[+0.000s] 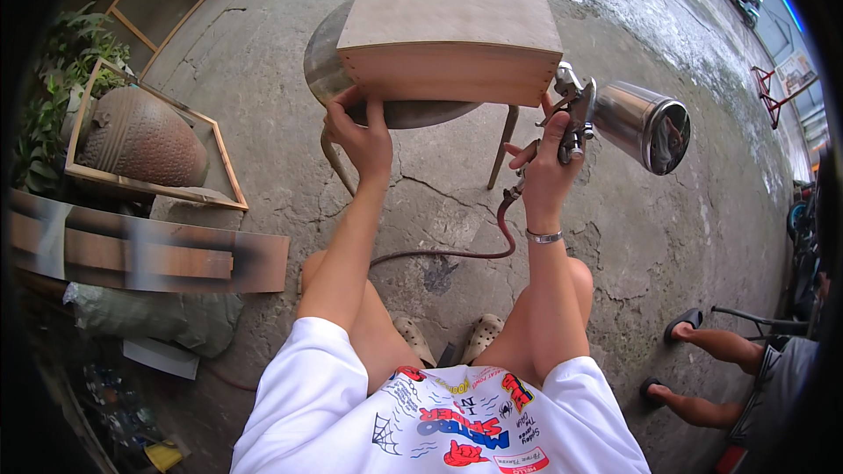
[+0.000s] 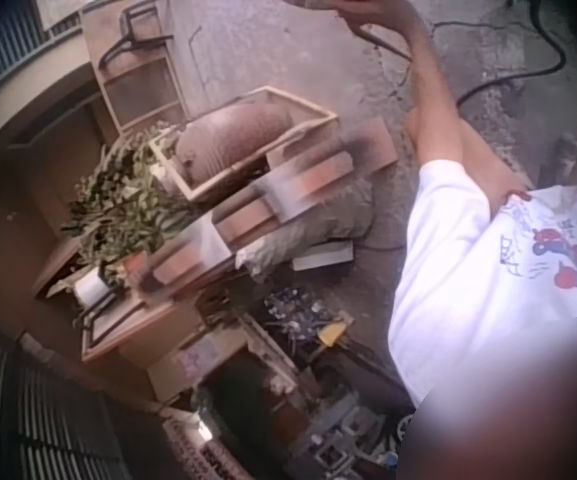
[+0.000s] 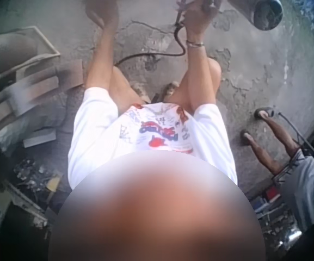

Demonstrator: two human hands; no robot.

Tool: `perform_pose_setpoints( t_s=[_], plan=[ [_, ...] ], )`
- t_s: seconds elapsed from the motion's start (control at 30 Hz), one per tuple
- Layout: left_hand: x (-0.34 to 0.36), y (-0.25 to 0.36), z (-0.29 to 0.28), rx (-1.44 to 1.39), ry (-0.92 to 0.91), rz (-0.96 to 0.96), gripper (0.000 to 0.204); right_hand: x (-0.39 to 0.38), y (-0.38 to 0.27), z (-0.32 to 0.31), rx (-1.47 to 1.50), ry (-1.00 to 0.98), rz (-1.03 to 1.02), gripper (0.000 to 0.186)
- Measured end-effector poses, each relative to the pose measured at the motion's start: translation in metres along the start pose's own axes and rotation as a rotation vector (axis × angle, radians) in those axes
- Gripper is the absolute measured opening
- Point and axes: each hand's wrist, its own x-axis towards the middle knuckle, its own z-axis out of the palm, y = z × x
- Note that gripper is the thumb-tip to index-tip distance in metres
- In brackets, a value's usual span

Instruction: The person uses a spray gun to apply a coat of paint to a small wooden table and a separate wooden plank. They rotate the table to cover all sides and then spray the plank before placing it aside.

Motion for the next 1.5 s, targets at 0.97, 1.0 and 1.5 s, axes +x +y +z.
perform_pose_setpoints(
  t_s=[0.97,1.0,1.5],
  plan=[
    [-0.022,-0.003,-0.017,-0.186,0.091,-0.092,0.032,0.012,0.002,0.007,0.034,-0.126,0.086,0.055],
    [-0.022,-0.002,-0.018,-0.175,0.094,-0.091,0.032,0.013,0.003,0.008,0.043,-0.124,0.091,0.056],
    [-0.062,0.02,-0.036,-0.173,-0.09,-0.049,0.038,0.032,0.018,-0.03,-0.153,-0.082,0.016,0.053]
  ],
)
